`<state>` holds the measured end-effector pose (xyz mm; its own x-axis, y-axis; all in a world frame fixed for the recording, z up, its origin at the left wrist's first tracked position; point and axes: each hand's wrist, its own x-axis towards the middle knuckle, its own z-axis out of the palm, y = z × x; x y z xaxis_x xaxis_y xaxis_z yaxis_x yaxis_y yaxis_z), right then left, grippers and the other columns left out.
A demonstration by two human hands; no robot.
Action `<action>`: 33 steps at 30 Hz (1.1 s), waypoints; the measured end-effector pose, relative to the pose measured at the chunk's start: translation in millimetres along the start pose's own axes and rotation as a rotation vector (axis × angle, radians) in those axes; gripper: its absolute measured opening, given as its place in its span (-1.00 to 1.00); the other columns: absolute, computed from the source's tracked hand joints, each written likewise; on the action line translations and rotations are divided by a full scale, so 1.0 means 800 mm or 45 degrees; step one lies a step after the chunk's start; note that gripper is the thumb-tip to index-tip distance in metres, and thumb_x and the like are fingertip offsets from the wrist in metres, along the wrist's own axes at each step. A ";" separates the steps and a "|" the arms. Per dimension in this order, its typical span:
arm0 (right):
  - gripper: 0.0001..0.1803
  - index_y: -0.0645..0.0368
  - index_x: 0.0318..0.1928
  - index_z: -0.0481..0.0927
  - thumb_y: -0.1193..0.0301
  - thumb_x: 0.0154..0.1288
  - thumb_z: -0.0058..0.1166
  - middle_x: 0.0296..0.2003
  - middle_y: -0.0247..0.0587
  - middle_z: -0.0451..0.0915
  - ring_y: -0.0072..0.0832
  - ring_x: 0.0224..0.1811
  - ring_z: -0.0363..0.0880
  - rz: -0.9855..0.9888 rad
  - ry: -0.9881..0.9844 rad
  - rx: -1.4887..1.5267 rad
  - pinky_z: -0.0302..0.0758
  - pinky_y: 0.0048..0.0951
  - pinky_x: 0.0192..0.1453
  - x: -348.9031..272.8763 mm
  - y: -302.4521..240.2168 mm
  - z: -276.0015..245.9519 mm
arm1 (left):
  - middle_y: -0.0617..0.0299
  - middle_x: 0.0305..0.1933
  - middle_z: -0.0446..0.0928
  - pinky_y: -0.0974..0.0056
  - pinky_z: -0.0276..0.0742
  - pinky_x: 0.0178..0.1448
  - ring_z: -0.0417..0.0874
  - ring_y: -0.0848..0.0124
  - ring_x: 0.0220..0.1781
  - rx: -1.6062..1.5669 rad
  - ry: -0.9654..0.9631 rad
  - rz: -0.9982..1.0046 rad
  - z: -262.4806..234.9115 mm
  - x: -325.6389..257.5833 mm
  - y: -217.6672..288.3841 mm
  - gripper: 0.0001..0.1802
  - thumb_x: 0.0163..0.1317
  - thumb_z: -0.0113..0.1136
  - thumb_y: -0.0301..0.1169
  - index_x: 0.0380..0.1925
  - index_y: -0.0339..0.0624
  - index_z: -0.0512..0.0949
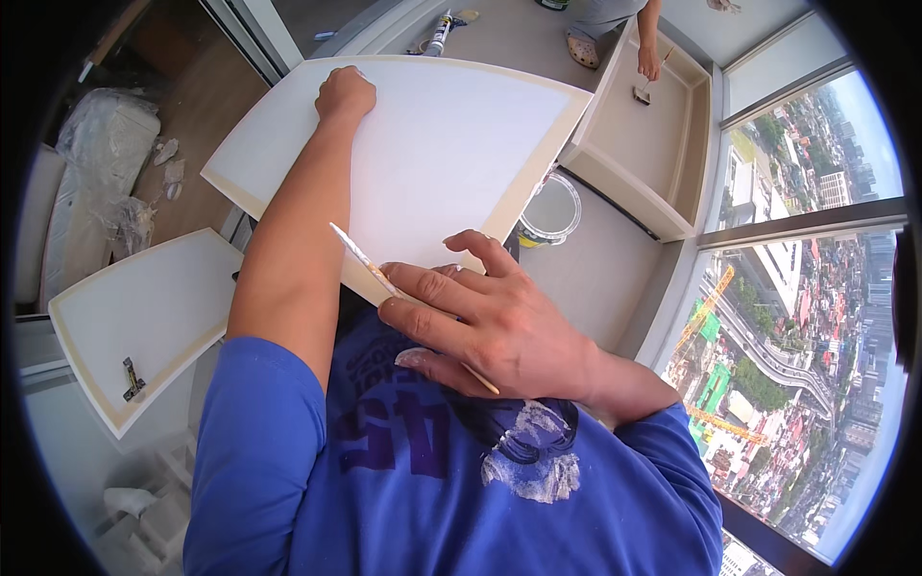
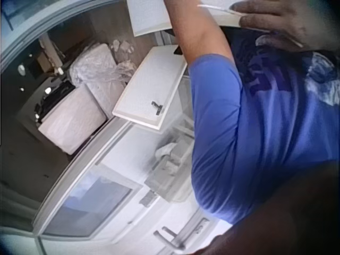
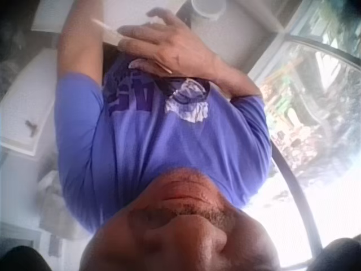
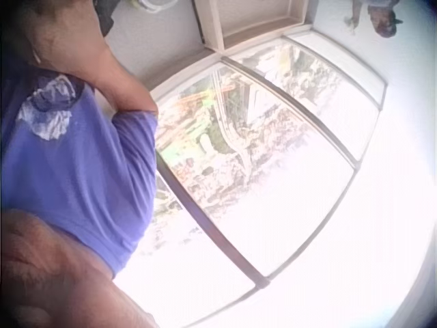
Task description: The person paints the edge of a white cabinet door using a paint brush. They dip the brush into a small container of white paint and apply it to the border of the door, moving the door to reach different sides.
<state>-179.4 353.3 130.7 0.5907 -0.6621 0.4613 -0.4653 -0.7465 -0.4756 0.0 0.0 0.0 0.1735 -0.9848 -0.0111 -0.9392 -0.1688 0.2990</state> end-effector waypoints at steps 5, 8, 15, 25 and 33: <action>-0.62 0.07 0.09 0.68 0.34 0.29 0.42 0.23 -0.11 0.68 -0.35 -0.03 0.77 0.042 0.126 -0.030 0.46 0.07 0.37 -0.011 -0.001 0.010 | 0.19 0.36 0.62 0.00 0.56 0.42 0.62 0.10 0.39 -0.016 -0.013 -0.051 -0.004 -0.005 -0.007 -0.61 0.44 0.12 -0.32 0.22 0.05 0.68; -0.64 0.06 0.07 0.68 0.39 0.28 0.41 0.23 -0.13 0.68 -0.39 -0.07 0.76 0.069 0.162 -0.081 0.47 0.04 0.34 -0.020 0.004 0.011 | 0.18 0.33 0.64 0.00 0.57 0.42 0.62 0.10 0.39 -0.032 -0.013 -0.069 -0.004 -0.013 0.007 -0.62 0.45 0.10 -0.32 0.21 0.04 0.68; -0.68 0.06 0.10 0.65 0.36 0.35 0.27 0.27 -0.16 0.62 -0.47 -0.08 0.71 0.097 0.129 -0.070 0.38 0.09 0.41 -0.032 0.003 0.019 | 0.15 0.32 0.64 -0.04 0.55 0.39 0.62 0.10 0.35 -0.041 -0.001 0.321 -0.001 -0.010 -0.004 -0.59 0.48 0.14 -0.17 0.22 -0.03 0.67; -0.76 -0.08 0.00 0.75 0.34 0.32 0.38 0.26 -0.30 0.71 -0.61 -0.19 0.70 0.102 0.203 -0.241 0.38 -0.06 0.28 -0.077 0.024 0.017 | 0.16 0.48 0.52 -0.09 0.24 0.59 0.40 0.10 0.56 -0.214 0.078 0.845 0.026 -0.028 0.021 -0.41 0.52 0.10 0.10 0.32 -0.05 0.60; -0.79 -0.13 0.02 0.74 0.31 0.40 0.34 0.23 -0.29 0.73 -0.59 -0.09 0.76 0.124 0.199 -0.296 0.30 -0.03 0.27 -0.113 0.060 -0.019 | 0.03 0.64 0.30 -0.28 0.00 0.67 0.17 0.10 0.71 -0.106 0.000 0.726 0.038 -0.035 0.021 -0.33 0.59 -0.06 0.11 0.49 -0.04 0.43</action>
<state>-264.7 376.3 77.7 0.4355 -0.7200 0.5403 -0.6638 -0.6623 -0.3475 -29.8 23.2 -23.6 -0.3535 -0.9191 0.1738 -0.8578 0.3927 0.3317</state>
